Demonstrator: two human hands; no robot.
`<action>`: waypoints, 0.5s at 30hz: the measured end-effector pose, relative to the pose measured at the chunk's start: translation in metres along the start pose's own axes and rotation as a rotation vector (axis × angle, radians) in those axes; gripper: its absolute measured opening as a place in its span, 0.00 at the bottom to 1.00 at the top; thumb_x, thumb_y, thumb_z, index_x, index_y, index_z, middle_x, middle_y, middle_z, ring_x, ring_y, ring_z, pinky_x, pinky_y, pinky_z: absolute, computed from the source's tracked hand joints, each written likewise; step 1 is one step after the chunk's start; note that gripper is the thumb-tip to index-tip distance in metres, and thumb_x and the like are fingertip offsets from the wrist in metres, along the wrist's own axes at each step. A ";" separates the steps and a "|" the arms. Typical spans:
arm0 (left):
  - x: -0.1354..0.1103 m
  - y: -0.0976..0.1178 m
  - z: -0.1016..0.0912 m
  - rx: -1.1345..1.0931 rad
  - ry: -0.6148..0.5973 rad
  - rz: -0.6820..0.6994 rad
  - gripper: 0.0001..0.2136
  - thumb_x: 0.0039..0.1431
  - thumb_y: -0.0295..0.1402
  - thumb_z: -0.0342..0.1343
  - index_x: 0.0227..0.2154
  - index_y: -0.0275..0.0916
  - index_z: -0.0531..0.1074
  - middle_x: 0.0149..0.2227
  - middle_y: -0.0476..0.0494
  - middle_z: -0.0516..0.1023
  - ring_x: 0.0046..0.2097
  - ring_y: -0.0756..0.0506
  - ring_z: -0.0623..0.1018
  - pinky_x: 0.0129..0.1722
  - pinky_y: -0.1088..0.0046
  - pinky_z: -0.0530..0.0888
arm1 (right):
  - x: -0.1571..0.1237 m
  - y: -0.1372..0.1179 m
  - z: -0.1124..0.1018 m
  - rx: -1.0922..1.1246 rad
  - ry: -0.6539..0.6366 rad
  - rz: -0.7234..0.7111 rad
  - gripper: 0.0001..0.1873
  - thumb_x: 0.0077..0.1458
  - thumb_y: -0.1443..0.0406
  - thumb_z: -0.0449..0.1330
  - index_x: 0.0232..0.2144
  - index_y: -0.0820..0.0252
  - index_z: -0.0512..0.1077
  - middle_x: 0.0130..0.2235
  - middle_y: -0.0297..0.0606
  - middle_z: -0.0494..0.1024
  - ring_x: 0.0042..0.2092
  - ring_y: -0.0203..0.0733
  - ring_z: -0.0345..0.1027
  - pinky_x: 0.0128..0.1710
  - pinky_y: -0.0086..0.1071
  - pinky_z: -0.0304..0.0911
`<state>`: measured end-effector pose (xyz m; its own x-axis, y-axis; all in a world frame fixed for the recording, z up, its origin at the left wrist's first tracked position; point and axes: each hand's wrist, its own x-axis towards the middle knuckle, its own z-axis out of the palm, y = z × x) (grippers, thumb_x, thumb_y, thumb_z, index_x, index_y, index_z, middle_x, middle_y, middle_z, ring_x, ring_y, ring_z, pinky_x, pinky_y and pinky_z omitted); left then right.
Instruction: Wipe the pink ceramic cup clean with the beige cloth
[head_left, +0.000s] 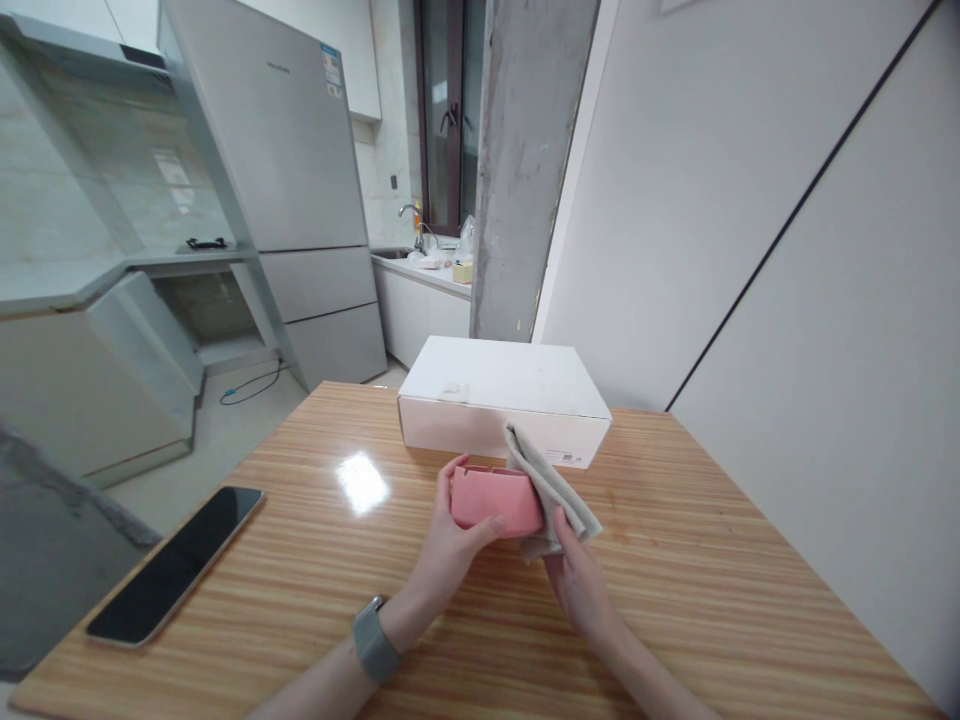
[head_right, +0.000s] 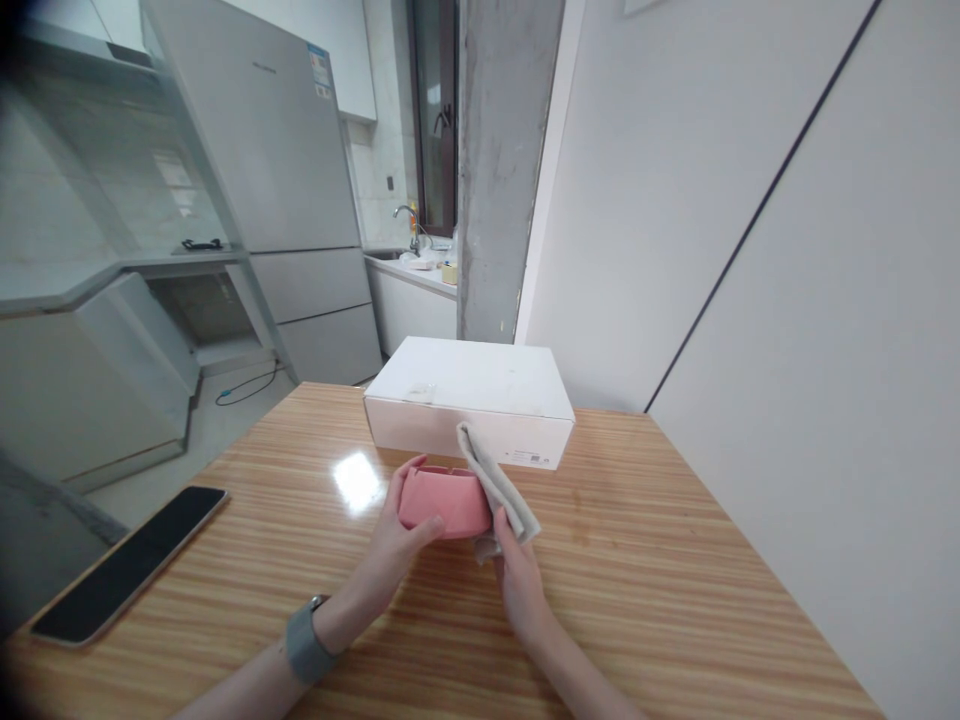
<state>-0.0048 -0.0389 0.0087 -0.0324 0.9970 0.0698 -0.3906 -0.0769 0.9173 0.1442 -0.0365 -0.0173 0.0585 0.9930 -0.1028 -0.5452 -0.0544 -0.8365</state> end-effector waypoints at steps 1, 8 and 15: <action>0.001 -0.001 0.000 -0.015 -0.007 -0.014 0.46 0.42 0.34 0.69 0.63 0.44 0.50 0.52 0.38 0.73 0.50 0.41 0.75 0.51 0.65 0.70 | 0.001 -0.001 0.001 0.014 0.010 0.006 0.24 0.42 0.47 0.70 0.42 0.46 0.80 0.48 0.29 0.83 0.56 0.42 0.70 0.52 0.28 0.68; 0.009 -0.006 -0.006 -0.259 -0.065 -0.267 0.36 0.55 0.39 0.58 0.66 0.47 0.51 0.63 0.41 0.64 0.62 0.41 0.67 0.59 0.65 0.64 | 0.005 -0.016 0.009 0.135 0.044 0.060 0.23 0.47 0.49 0.68 0.43 0.52 0.80 0.47 0.33 0.83 0.53 0.46 0.73 0.51 0.34 0.70; 0.006 -0.001 -0.008 -0.156 -0.098 -0.158 0.34 0.53 0.41 0.65 0.62 0.41 0.63 0.58 0.36 0.71 0.61 0.37 0.68 0.60 0.60 0.62 | 0.001 -0.025 0.016 0.192 -0.012 0.079 0.23 0.48 0.51 0.68 0.43 0.56 0.79 0.48 0.38 0.83 0.55 0.51 0.72 0.56 0.40 0.66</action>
<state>-0.0121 -0.0332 0.0046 0.1271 0.9916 -0.0254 -0.5215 0.0886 0.8487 0.1448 -0.0327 0.0122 -0.0002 0.9876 -0.1570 -0.6969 -0.1127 -0.7082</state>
